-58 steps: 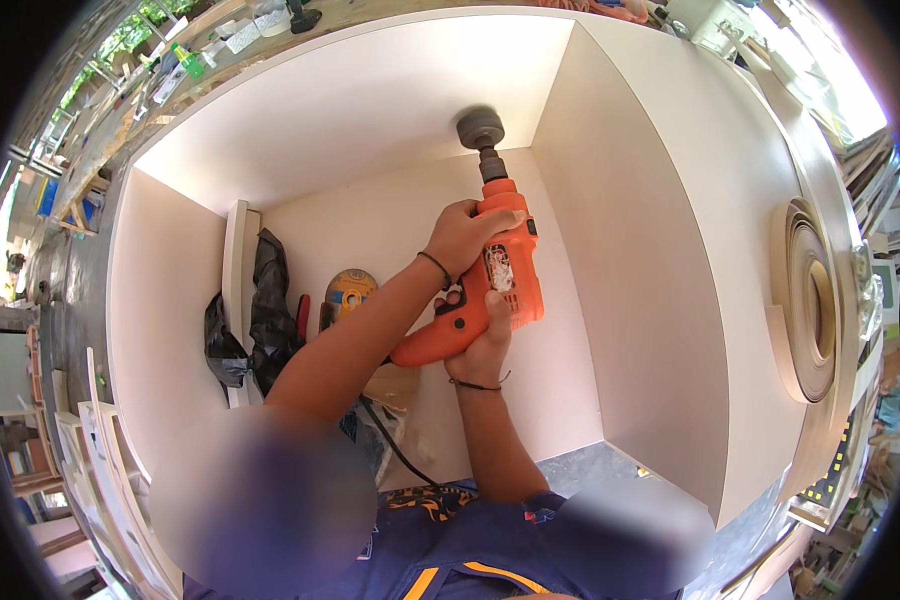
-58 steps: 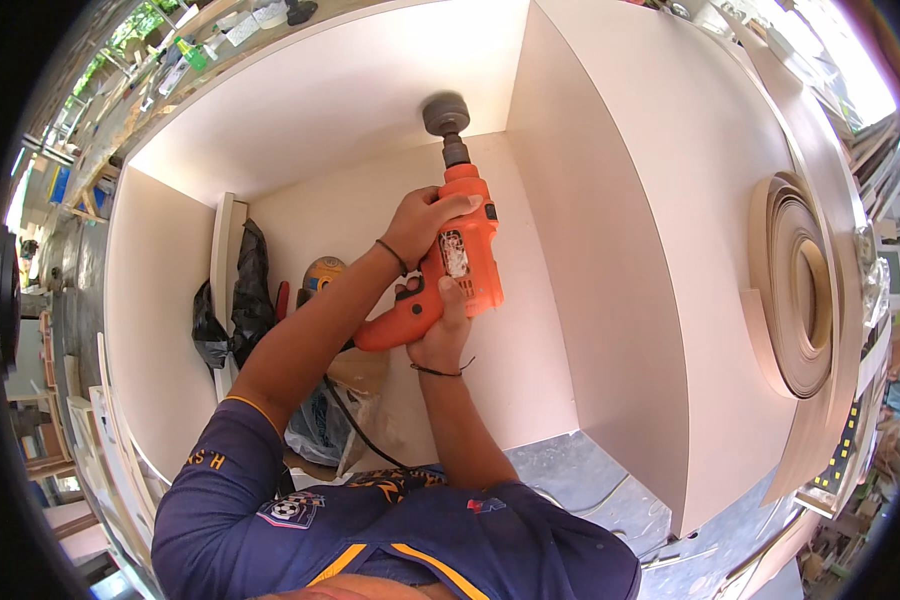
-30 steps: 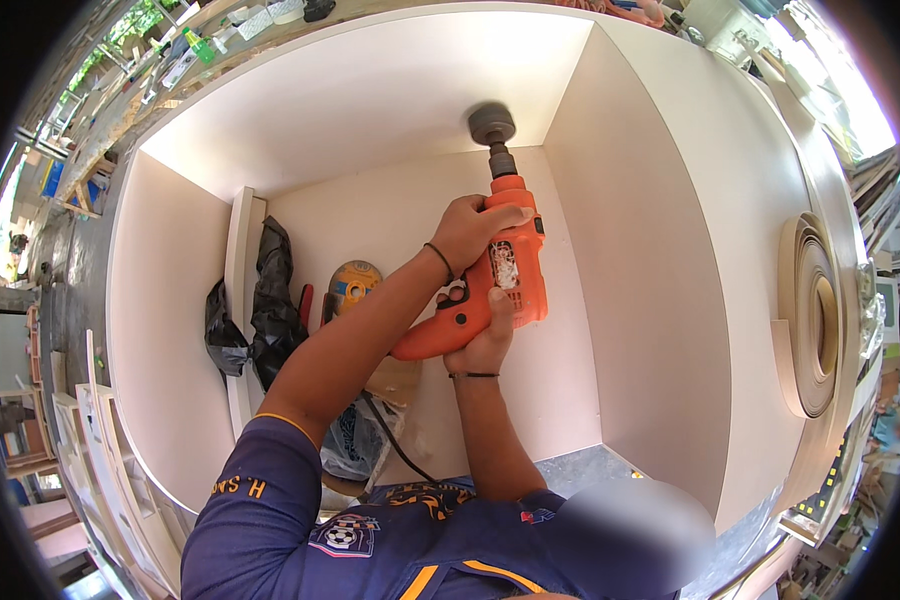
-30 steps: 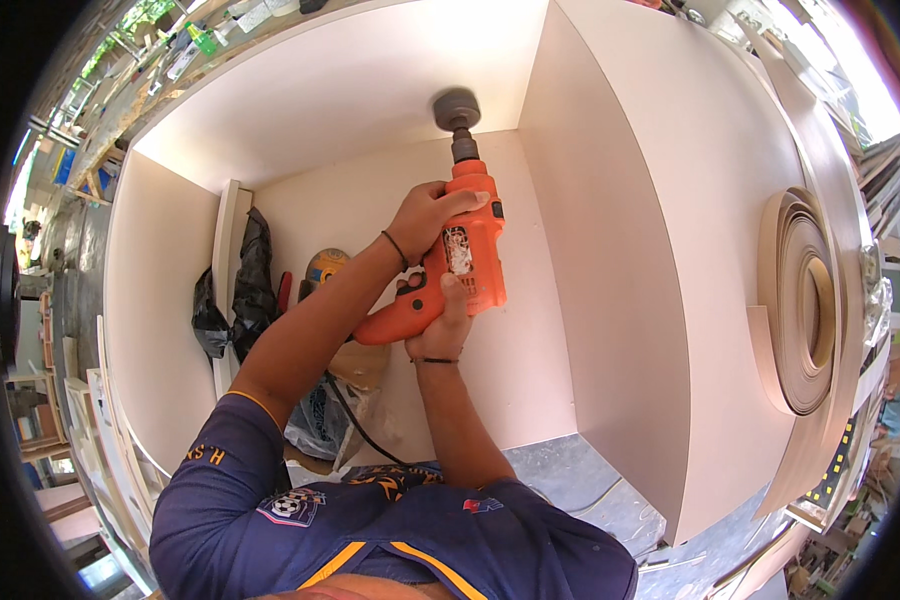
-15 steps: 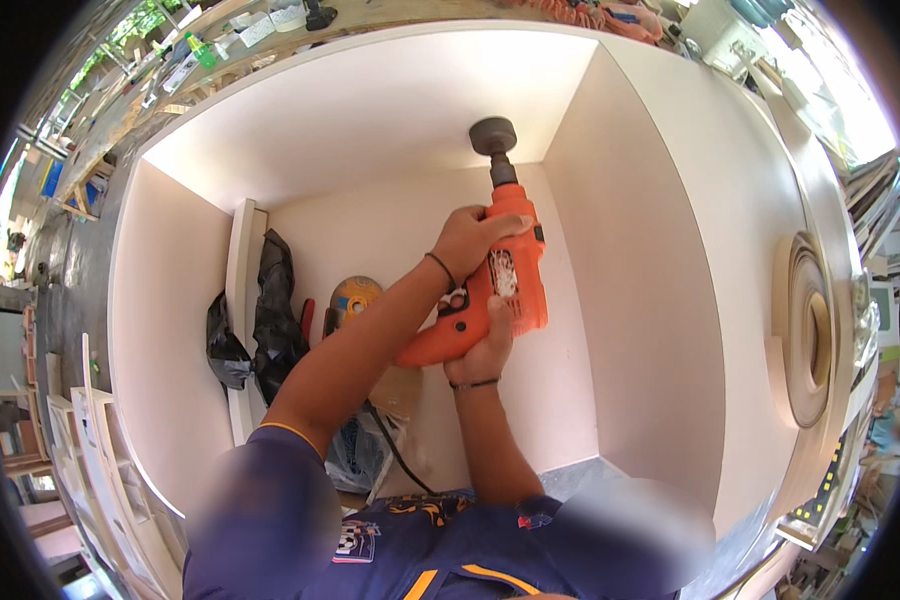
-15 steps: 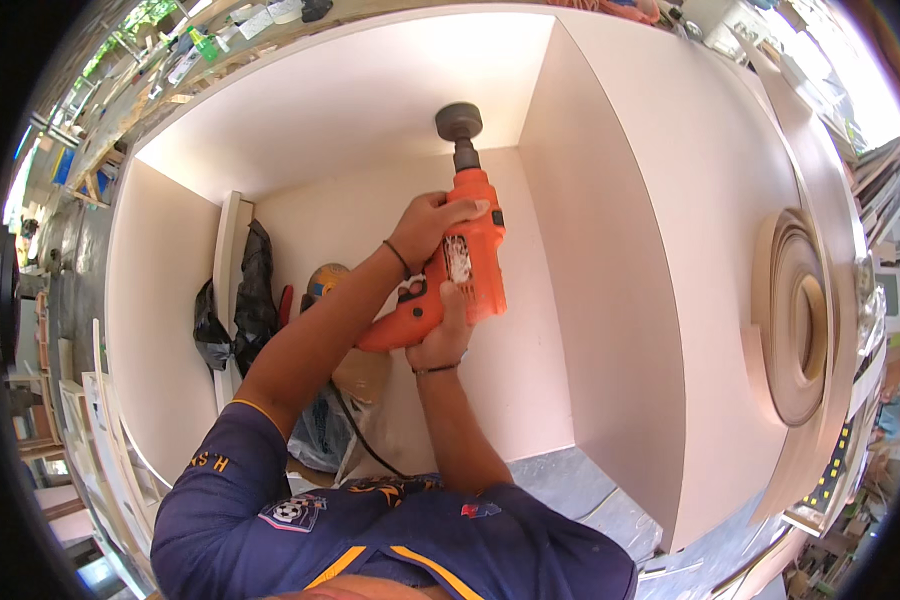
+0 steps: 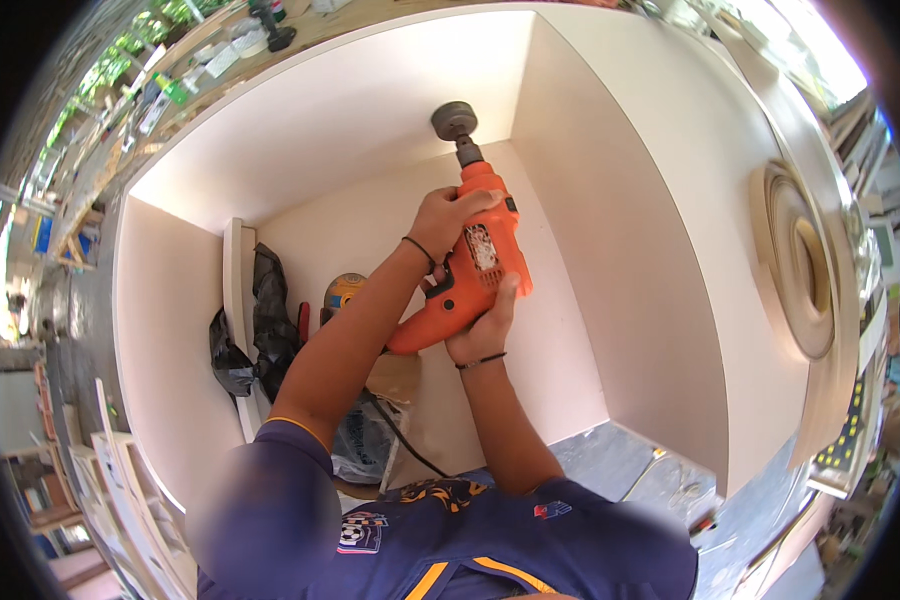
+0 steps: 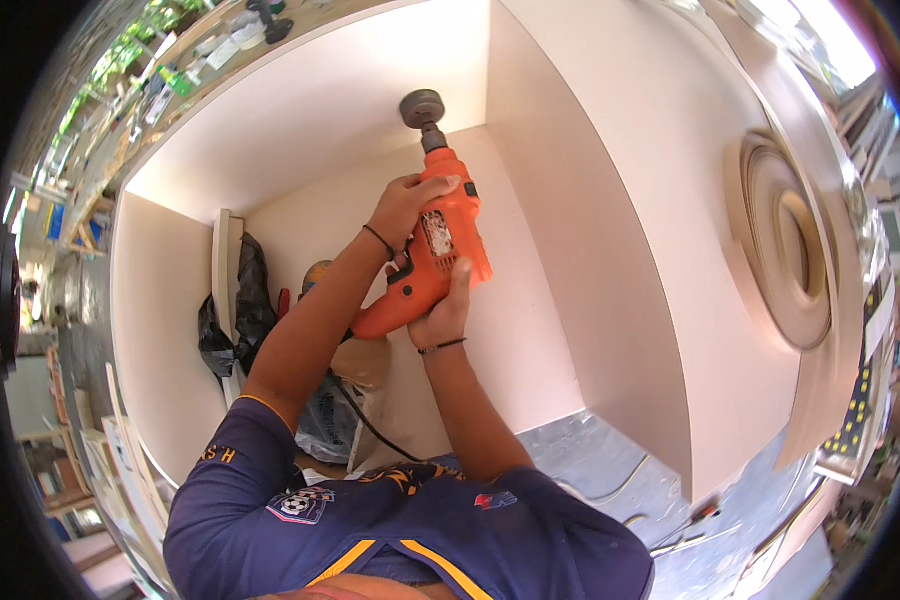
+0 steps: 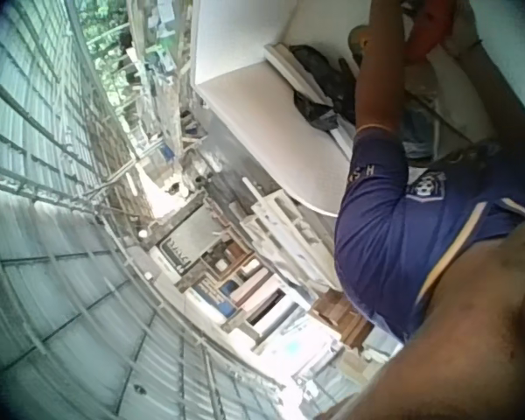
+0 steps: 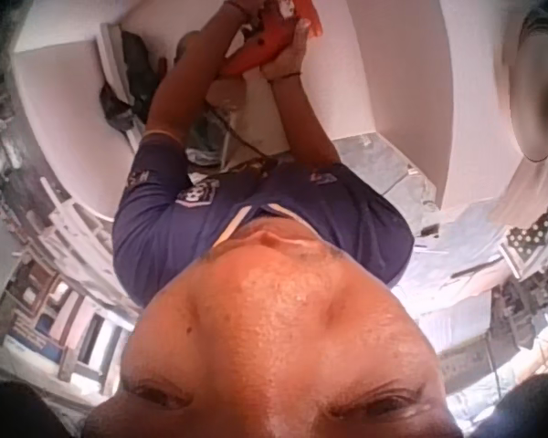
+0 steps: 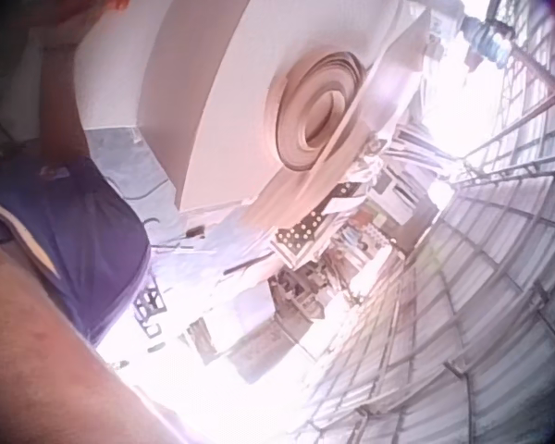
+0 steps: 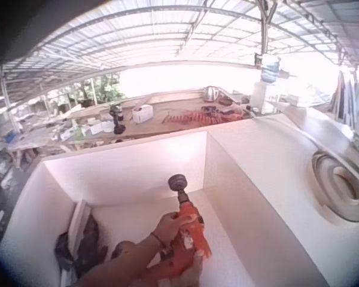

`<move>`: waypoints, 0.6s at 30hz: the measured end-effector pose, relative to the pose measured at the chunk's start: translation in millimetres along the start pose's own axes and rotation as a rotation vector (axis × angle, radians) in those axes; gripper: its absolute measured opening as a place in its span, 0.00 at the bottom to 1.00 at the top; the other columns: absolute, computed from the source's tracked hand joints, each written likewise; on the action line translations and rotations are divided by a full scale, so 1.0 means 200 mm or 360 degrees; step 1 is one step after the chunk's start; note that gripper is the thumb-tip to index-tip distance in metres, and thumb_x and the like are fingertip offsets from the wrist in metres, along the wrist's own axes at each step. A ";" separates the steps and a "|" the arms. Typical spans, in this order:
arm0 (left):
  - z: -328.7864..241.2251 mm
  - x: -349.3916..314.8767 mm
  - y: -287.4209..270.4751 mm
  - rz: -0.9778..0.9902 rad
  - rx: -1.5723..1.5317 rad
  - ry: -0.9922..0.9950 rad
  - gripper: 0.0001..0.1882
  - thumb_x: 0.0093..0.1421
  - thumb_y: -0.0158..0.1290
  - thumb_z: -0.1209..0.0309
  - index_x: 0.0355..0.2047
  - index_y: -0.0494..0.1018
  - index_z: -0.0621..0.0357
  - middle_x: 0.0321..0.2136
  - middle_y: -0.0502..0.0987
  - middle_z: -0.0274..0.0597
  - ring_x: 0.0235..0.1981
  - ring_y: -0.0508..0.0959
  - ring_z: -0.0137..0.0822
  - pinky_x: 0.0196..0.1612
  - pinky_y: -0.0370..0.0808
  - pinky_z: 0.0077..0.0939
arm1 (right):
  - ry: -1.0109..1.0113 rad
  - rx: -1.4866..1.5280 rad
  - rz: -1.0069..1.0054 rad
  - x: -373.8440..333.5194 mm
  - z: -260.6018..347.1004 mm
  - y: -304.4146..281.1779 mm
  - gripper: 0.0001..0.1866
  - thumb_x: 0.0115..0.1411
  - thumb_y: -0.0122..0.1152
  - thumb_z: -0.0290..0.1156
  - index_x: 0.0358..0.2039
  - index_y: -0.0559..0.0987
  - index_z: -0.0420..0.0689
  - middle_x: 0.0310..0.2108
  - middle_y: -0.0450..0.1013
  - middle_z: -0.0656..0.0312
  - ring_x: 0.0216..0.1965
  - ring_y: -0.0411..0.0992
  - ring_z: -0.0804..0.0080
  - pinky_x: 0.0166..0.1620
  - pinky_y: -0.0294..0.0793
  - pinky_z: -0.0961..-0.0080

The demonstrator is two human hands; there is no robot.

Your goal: The person uses a power drill with a hole saw attachment to drill a hole into a white wooden cabinet piece, then stops to inspect the attachment and uses pliers to remove the wood plug from the hole saw.

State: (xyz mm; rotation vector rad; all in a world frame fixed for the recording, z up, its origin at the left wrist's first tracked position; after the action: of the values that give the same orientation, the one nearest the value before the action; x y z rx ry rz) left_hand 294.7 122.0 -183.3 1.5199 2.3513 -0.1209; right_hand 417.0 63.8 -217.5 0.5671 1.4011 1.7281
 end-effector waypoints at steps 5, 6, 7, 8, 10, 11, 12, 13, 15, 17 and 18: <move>-0.02 0.02 0.00 0.0064 0.0089 -0.0105 0.25 0.58 0.59 0.56 0.43 0.73 0.68 0.33 0.80 0.44 0.28 0.81 0.33 0.33 0.78 0.26 | -0.0039 -0.0089 -0.0060 0.05 -0.04 -0.04 0.31 0.63 0.53 0.48 0.58 0.65 0.39 0.46 0.72 0.57 0.44 0.74 0.65 0.49 0.76 0.60; -0.03 0.02 0.01 0.0096 0.0073 -0.0118 0.24 0.59 0.59 0.56 0.43 0.73 0.67 0.33 0.80 0.44 0.29 0.81 0.33 0.34 0.78 0.27 | -0.0038 -0.0070 -0.0097 0.05 -0.03 -0.04 0.30 0.62 0.54 0.47 0.57 0.65 0.39 0.45 0.72 0.57 0.43 0.74 0.65 0.48 0.77 0.60; -0.05 0.01 0.00 0.0115 0.0066 -0.0142 0.23 0.59 0.59 0.57 0.43 0.73 0.67 0.34 0.80 0.43 0.30 0.80 0.33 0.35 0.78 0.27 | -0.0025 -0.0038 -0.0136 0.04 -0.04 -0.03 0.29 0.61 0.55 0.45 0.57 0.66 0.39 0.45 0.72 0.57 0.42 0.74 0.65 0.47 0.77 0.60; -0.05 0.01 -0.02 0.0141 0.0065 -0.0149 0.22 0.59 0.59 0.57 0.42 0.73 0.66 0.34 0.79 0.43 0.31 0.80 0.33 0.36 0.78 0.28 | -0.0027 -0.0056 -0.0163 0.03 -0.03 -0.01 0.29 0.61 0.55 0.45 0.56 0.66 0.39 0.44 0.72 0.56 0.41 0.74 0.65 0.46 0.78 0.60; -0.07 0.03 -0.02 0.0194 0.0050 -0.0153 0.21 0.60 0.59 0.58 0.42 0.74 0.65 0.35 0.79 0.43 0.34 0.80 0.33 0.38 0.77 0.28 | -0.0032 -0.0104 -0.0206 0.01 -0.01 0.02 0.29 0.60 0.57 0.43 0.56 0.66 0.39 0.44 0.72 0.56 0.39 0.75 0.65 0.44 0.78 0.61; -0.07 0.03 0.00 0.0170 0.0097 -0.0177 0.21 0.59 0.59 0.58 0.42 0.74 0.65 0.35 0.79 0.42 0.34 0.80 0.33 0.39 0.77 0.28 | -0.0053 -0.0080 -0.0219 0.01 0.00 0.02 0.28 0.59 0.57 0.43 0.55 0.66 0.39 0.44 0.72 0.56 0.38 0.75 0.65 0.42 0.79 0.62; -0.07 0.03 0.01 0.0143 0.0145 -0.0200 0.20 0.59 0.59 0.59 0.42 0.74 0.64 0.36 0.79 0.42 0.35 0.80 0.33 0.40 0.77 0.28 | -0.0071 -0.0055 -0.0232 0.01 -0.01 0.02 0.28 0.59 0.58 0.42 0.55 0.67 0.40 0.43 0.72 0.55 0.36 0.75 0.65 0.41 0.79 0.63; -0.08 0.03 0.02 0.0108 0.0186 -0.0215 0.20 0.59 0.60 0.59 0.42 0.74 0.64 0.36 0.79 0.42 0.36 0.80 0.33 0.40 0.77 0.28 | -0.0082 -0.0037 -0.0236 0.01 -0.01 0.02 0.27 0.59 0.58 0.41 0.55 0.67 0.40 0.43 0.72 0.55 0.35 0.75 0.65 0.39 0.80 0.63; -0.06 0.06 0.01 0.0099 0.0108 -0.0159 0.24 0.55 0.63 0.59 0.43 0.74 0.67 0.36 0.79 0.43 0.34 0.80 0.34 0.39 0.77 0.28 | -0.0086 -0.0038 -0.0213 0.02 -0.01 0.01 0.27 0.58 0.59 0.41 0.54 0.67 0.41 0.41 0.72 0.56 0.33 0.75 0.66 0.37 0.80 0.65; -0.04 0.07 0.01 0.0094 0.0056 -0.0130 0.27 0.53 0.65 0.59 0.44 0.74 0.69 0.36 0.79 0.44 0.34 0.80 0.34 0.38 0.77 0.27 | -0.0091 -0.0048 -0.0220 0.02 -0.01 0.01 0.26 0.58 0.60 0.40 0.53 0.67 0.42 0.39 0.72 0.56 0.31 0.75 0.67 0.34 0.80 0.66; -0.04 0.08 0.01 0.0096 0.0052 -0.0121 0.26 0.53 0.65 0.59 0.44 0.74 0.69 0.36 0.79 0.44 0.34 0.80 0.34 0.38 0.77 0.27 | -0.0101 -0.0050 -0.0230 0.02 -0.01 0.00 0.26 0.58 0.60 0.40 0.53 0.67 0.42 0.38 0.72 0.56 0.30 0.75 0.67 0.33 0.80 0.67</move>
State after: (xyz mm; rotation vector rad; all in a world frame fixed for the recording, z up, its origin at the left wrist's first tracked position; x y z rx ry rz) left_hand 288.4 139.0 -181.5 1.5715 2.2526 -0.1996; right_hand 413.2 66.5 -217.7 0.4869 1.3352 1.6012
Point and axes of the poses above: each hand's wrist, its own x-axis towards the middle knuckle, its own y-axis out of the palm, z = x × y, the point moved 2 cm from there along x, towards the middle knuckle
